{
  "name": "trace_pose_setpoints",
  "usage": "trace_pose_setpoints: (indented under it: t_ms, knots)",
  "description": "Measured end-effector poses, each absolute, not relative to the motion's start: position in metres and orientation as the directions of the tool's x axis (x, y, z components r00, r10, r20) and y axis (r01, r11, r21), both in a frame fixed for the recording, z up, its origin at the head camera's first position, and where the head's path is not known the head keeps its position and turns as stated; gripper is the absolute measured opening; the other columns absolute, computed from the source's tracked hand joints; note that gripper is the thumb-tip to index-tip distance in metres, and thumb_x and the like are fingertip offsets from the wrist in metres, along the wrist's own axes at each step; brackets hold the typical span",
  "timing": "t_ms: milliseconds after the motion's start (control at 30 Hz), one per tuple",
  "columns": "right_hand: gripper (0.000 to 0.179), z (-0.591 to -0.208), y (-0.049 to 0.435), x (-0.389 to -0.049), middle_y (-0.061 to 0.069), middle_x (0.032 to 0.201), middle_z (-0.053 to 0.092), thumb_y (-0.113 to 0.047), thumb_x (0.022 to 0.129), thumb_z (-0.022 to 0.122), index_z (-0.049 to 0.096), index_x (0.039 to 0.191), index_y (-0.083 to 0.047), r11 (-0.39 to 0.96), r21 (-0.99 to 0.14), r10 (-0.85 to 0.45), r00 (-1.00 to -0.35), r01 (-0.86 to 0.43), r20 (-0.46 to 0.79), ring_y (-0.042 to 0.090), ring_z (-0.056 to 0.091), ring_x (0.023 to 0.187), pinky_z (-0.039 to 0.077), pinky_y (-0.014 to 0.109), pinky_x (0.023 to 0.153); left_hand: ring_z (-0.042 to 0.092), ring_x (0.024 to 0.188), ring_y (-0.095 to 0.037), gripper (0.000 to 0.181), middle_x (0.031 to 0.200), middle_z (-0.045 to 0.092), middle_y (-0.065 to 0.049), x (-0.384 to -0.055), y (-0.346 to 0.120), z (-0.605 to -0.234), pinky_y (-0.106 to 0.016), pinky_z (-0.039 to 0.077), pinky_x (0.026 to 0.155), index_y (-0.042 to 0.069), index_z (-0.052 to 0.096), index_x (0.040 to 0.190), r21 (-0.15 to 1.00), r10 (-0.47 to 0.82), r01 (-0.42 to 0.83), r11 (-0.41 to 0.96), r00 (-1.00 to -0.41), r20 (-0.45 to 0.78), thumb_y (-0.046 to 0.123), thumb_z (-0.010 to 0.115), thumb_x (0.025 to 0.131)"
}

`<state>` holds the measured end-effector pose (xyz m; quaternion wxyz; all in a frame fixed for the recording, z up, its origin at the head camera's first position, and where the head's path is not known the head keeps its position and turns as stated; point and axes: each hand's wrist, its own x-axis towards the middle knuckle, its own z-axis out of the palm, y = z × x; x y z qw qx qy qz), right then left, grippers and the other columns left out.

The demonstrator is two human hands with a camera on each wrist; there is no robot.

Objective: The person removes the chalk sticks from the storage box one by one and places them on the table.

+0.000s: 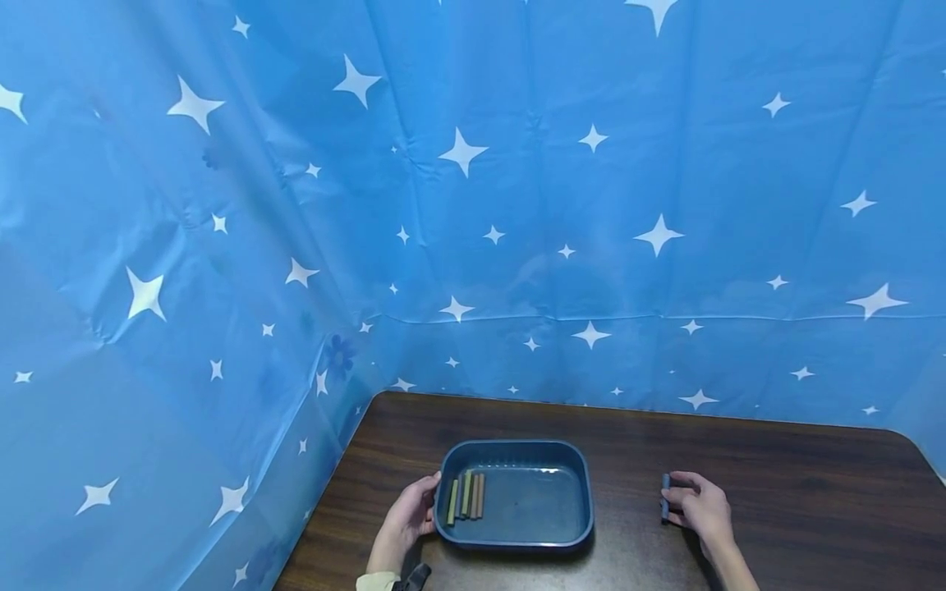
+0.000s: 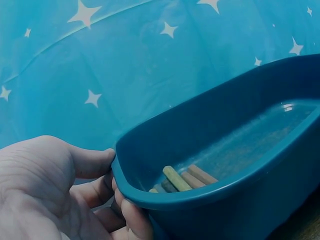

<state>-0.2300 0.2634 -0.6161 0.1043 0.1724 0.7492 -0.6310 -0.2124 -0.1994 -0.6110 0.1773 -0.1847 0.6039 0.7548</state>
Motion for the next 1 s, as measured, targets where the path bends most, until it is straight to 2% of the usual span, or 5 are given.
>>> trace_pose_setpoints:
  t_ms: [200,400,667,833,1000]
  knots:
    - [0.049,-0.6138,0.2663,-0.2319,0.008,0.090,0.072,0.001,0.097,0.064,0.045,0.139,0.016,0.272,-0.898,0.132,-0.938,0.345,-0.321,0.015,0.068,0.075,0.061,0.035,0.065,0.055,0.061,-0.004,0.021,0.082,0.054,0.004,-0.2137,-0.2001,-0.6089,-0.014,0.044,0.053,0.016,0.056,0.092,0.841,0.037,-0.495,-0.219,-0.865,-0.500,0.030,0.051,0.108]
    - [0.047,-0.6119,0.2685,-0.2321,0.007,0.088,0.072,0.004,0.096,0.060,0.045,0.138,0.019,0.330,-0.888,0.103,-0.948,0.319,-0.302,0.017,0.070,0.073,0.061,0.035,0.064,0.050,0.057,-0.002,0.021,0.079,0.051,0.005,-0.2122,-0.1992,-0.6074,-0.012,0.042,0.052,0.017,0.056,0.090,0.852,0.034,-0.477,-0.217,-0.876,-0.482,0.029,0.052,0.108]
    - [0.038,-0.6124,0.2680,-0.2355,0.006,0.079,0.072,0.013,0.095,0.057,0.048,0.131,0.023,0.463,-0.844,0.062,-0.960,0.271,-0.274,0.017,0.070,0.066,0.060,0.034,0.058,0.051,0.055,-0.001,0.024,0.077,0.051,0.006,-0.2124,-0.1993,-0.6126,-0.013,0.043,0.051,0.019,0.055,0.086,0.859,0.047,-0.463,-0.217,-0.884,-0.464,0.027,0.051,0.108]
    - [0.030,-0.6106,0.2657,-0.2376,0.007,0.076,0.071,0.013,0.094,0.062,0.054,0.122,0.022,0.528,-0.819,0.029,-0.968,0.226,-0.248,0.019,0.070,0.066,0.060,0.035,0.058,0.048,0.054,-0.001,0.024,0.077,0.050,0.006,-0.2118,-0.1992,-0.6126,-0.012,0.041,0.051,0.018,0.054,0.086,0.861,0.046,-0.464,-0.208,-0.884,-0.465,0.027,0.050,0.108]
    - [0.030,-0.6103,0.2633,-0.2368,0.008,0.075,0.069,0.013,0.092,0.065,0.055,0.119,0.021,0.564,-0.802,0.012,-0.973,0.195,-0.228,0.023,0.070,0.069,0.061,0.037,0.059,0.048,0.055,-0.001,0.024,0.077,0.050,0.006,-0.2109,-0.1988,-0.6116,-0.012,0.041,0.051,0.018,0.054,0.086,0.859,0.052,-0.466,-0.211,-0.883,-0.466,0.027,0.050,0.108]
